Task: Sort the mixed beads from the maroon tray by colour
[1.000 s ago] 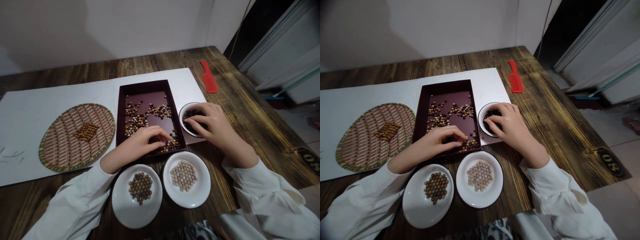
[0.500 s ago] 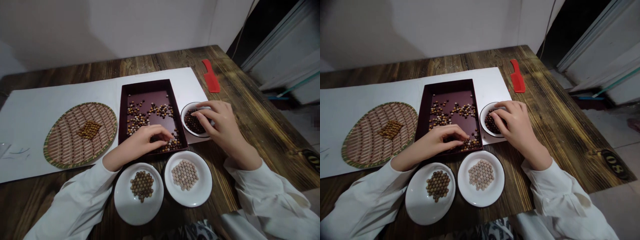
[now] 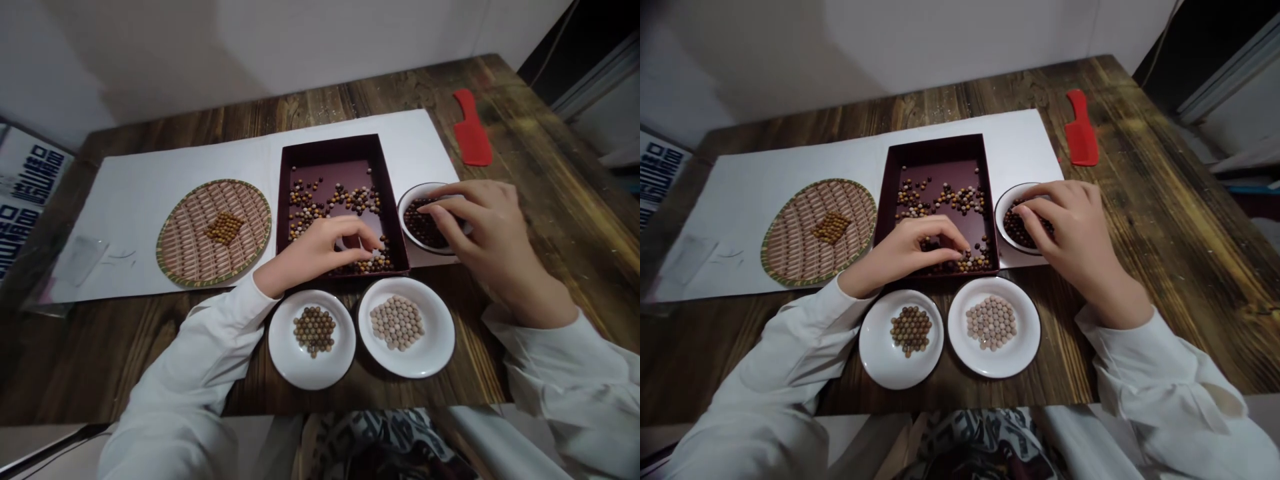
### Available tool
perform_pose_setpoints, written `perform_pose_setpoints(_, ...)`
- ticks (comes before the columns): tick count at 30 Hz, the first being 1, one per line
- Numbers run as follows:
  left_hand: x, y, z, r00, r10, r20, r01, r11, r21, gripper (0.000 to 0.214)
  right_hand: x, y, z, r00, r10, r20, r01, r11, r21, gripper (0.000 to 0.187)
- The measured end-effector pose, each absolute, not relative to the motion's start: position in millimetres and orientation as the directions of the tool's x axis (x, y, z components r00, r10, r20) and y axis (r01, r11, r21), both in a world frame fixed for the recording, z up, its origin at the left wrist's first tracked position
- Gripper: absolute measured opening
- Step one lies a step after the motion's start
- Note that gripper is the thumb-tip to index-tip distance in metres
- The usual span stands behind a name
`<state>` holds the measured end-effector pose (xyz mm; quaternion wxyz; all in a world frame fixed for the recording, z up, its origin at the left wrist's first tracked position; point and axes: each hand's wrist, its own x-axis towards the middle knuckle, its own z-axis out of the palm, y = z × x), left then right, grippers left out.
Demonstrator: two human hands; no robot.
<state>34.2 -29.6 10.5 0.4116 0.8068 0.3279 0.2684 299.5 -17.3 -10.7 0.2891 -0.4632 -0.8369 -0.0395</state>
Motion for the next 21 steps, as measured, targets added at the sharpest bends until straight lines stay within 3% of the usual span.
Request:
perform_pose_setpoints(5,26,-49,27,0.583,0.772,0.252,0.354,-0.521,0.777,0.005,300,-16,-14,-0.403,0.729,0.554,0.798,0.576,-0.178,0.027)
perform_pose_setpoints(9,7,-82,35,0.617,0.762,0.198,0.451,-0.549,0.704,0.008,299,-17,-13,-0.391,0.727,0.564,0.801,0.571,-0.181,0.029)
perform_pose_setpoints(11,-2,-103,32,0.603,0.783,0.151,0.542,-0.541,0.643,0.008,299,-18,-12,-0.404,0.718,0.567,0.792,0.585,-0.175,0.03)
perform_pose_setpoints(15,-7,-144,11,0.383,0.906,0.178,0.754,-0.418,0.507,0.01,298,-19,-12,-0.419,0.704,0.574,0.78,0.602,-0.169,0.026)
perform_pose_setpoints(21,9,-174,-6,0.393,0.906,0.158,0.784,-0.421,0.457,0.012,297,-20,-15,-0.412,0.713,0.567,0.787,0.592,-0.172,0.027)
